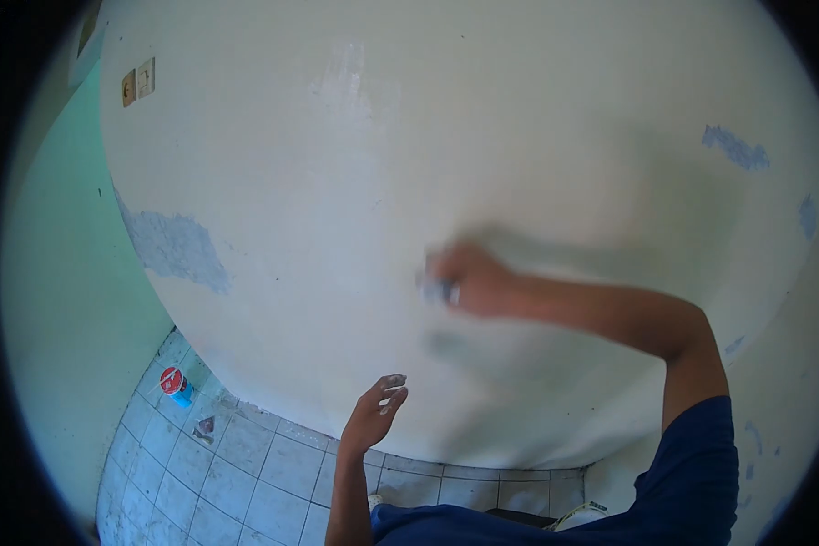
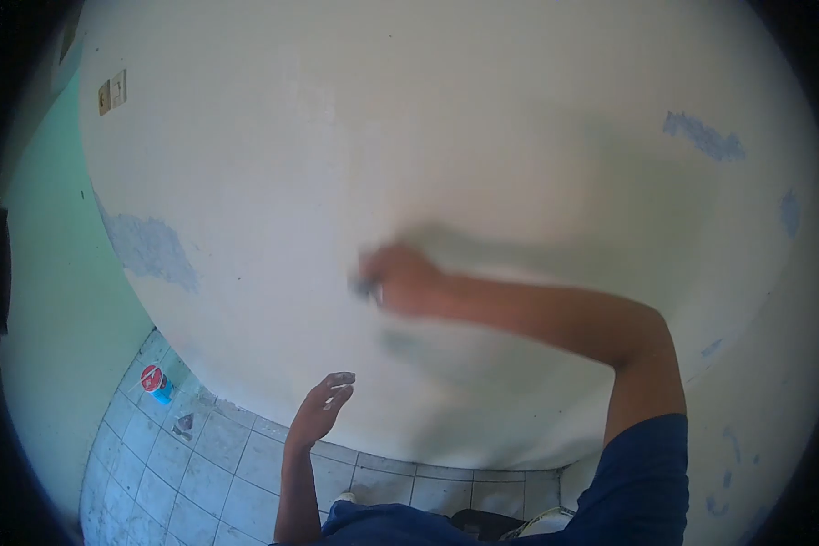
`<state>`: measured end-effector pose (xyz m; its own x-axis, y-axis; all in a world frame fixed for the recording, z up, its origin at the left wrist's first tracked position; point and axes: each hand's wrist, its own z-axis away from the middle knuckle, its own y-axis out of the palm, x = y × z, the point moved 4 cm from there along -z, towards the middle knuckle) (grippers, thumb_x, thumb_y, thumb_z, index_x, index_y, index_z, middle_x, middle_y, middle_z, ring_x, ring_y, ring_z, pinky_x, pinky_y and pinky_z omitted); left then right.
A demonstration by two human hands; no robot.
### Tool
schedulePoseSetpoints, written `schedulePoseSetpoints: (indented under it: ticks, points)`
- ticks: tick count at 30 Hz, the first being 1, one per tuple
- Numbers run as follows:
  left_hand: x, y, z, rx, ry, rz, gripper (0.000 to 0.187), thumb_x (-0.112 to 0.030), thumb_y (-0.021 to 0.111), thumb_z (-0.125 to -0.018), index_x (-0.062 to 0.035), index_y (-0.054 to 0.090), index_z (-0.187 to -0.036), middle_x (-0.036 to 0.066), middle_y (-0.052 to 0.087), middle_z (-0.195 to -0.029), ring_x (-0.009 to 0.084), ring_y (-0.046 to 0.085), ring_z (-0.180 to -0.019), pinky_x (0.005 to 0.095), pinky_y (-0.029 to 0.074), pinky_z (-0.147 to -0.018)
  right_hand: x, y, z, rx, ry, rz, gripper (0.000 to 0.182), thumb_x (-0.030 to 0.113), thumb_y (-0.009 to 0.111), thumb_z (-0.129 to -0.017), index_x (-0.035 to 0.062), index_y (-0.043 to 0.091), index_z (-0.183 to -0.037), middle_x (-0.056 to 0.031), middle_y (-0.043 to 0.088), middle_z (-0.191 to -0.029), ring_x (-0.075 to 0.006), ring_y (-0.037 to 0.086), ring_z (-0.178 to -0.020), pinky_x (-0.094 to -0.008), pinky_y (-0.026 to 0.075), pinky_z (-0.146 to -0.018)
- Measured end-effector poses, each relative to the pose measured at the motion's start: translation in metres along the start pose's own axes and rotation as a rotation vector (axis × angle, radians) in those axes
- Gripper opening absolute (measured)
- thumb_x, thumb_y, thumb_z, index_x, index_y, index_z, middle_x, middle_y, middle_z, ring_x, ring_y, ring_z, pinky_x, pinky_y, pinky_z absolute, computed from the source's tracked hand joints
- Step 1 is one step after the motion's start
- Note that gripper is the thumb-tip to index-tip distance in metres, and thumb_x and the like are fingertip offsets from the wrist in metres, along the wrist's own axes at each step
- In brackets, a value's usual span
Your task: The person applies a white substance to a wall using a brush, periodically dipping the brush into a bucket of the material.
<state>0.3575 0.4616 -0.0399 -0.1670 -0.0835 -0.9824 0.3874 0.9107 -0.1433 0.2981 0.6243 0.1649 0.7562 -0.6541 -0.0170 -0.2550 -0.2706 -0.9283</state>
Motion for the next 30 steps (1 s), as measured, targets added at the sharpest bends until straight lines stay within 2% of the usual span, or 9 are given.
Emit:
schedulePoseSetpoints:
  ticks: [3,4,8,12,16,20,23,27,30]
  points:
    - [-0.007,0.000,-0.003,0.012,0.002,-0.025,0.035,-0.023,0.053,-0.091,0.0000,0.050,-0.117,0.015,0.057,-0.114,0.0248,0.057,-0.104,0.0348,0.047,-0.085,0.007,-0.115,-0.059,-0.266,0.009,0.129,0.014,0.000,0.060,-0.070,0.0051,0.061,-0.083,-0.0108,0.062,-0.080,-0.0264,0.061,-0.074,-0.0329,0.050,-0.069]
    - [-0.008,0.003,-0.006,0.038,0.023,-0.025,0.036,-0.024,0.053,-0.091,-0.0002,0.050,-0.118,0.015,0.057,-0.114,0.0248,0.057,-0.105,0.0347,0.047,-0.085,0.018,-0.146,-0.067,-0.482,-0.126,0.215,0.010,0.017,0.060,-0.070,0.0115,0.059,-0.078,-0.0120,0.059,-0.075,-0.0337,0.057,-0.075,-0.0462,0.045,-0.069]
    - [-0.008,0.011,-0.003,0.087,0.027,-0.025,0.038,-0.027,0.051,-0.092,-0.0011,0.049,-0.120,0.015,0.056,-0.117,0.0256,0.055,-0.107,0.0345,0.046,-0.087,0.073,-0.194,-0.071,-0.673,-0.202,0.676,0.018,0.003,0.059,-0.066,0.0107,0.061,-0.082,-0.0083,0.059,-0.089,-0.0301,0.056,-0.081,-0.0388,0.049,-0.064]
    - [-0.004,0.008,0.003,0.093,-0.028,-0.074,0.037,-0.029,0.049,-0.093,-0.0030,0.050,-0.119,0.012,0.055,-0.117,0.0235,0.055,-0.107,0.0339,0.044,-0.090,0.035,-0.051,-0.028,-0.246,-0.159,0.975,0.015,0.007,0.057,-0.069,0.0082,0.061,-0.084,-0.0131,0.056,-0.102,-0.0320,0.054,-0.092,-0.0374,0.054,-0.066]
    - [-0.003,-0.006,0.015,0.051,-0.030,-0.096,0.038,-0.031,0.050,-0.093,-0.0032,0.050,-0.119,0.013,0.055,-0.117,0.0235,0.055,-0.106,0.0333,0.044,-0.090,0.060,0.036,0.058,0.196,-0.093,0.458,0.009,0.004,0.058,-0.065,0.0058,0.059,-0.073,-0.0136,0.057,-0.090,-0.0309,0.055,-0.090,-0.0379,0.053,-0.066]
    - [-0.004,-0.016,0.020,0.004,-0.030,-0.115,0.039,-0.028,0.053,-0.091,-0.0018,0.049,-0.119,0.015,0.056,-0.116,0.0264,0.056,-0.105,0.0340,0.045,-0.086,0.023,-0.016,0.079,-0.017,0.124,-0.062,0.011,-0.004,0.056,-0.060,0.0074,0.054,-0.062,-0.0093,0.059,-0.074,-0.0236,0.059,-0.079,-0.0376,0.049,-0.072]
    - [-0.015,-0.004,0.013,0.012,-0.017,-0.095,0.038,-0.027,0.052,-0.091,-0.0016,0.049,-0.119,0.015,0.056,-0.116,0.0262,0.056,-0.106,0.0348,0.047,-0.085,0.004,-0.124,0.086,-0.486,-0.072,0.424,0.025,0.003,0.062,-0.077,0.0076,0.060,-0.101,-0.0104,0.063,-0.085,-0.0266,0.061,-0.081,-0.0367,0.049,-0.077]
    - [-0.030,0.035,0.005,0.144,-0.002,-0.092,0.038,-0.026,0.052,-0.091,-0.0009,0.048,-0.120,0.016,0.055,-0.117,0.0271,0.054,-0.108,0.0354,0.047,-0.084,0.003,-0.206,0.114,-0.554,0.207,0.817,0.019,0.010,0.063,-0.078,0.0101,0.062,-0.097,-0.0093,0.063,-0.095,-0.0255,0.059,-0.091,-0.0356,0.050,-0.075]
    - [-0.026,0.066,0.008,0.250,0.004,-0.085,0.038,-0.025,0.052,-0.091,-0.0003,0.048,-0.120,0.016,0.055,-0.118,0.0273,0.054,-0.109,0.0356,0.048,-0.085,0.017,-0.167,0.134,-0.578,0.185,0.880,0.018,0.010,0.063,-0.076,0.0109,0.064,-0.094,-0.0085,0.062,-0.096,-0.0260,0.058,-0.093,-0.0349,0.050,-0.073]
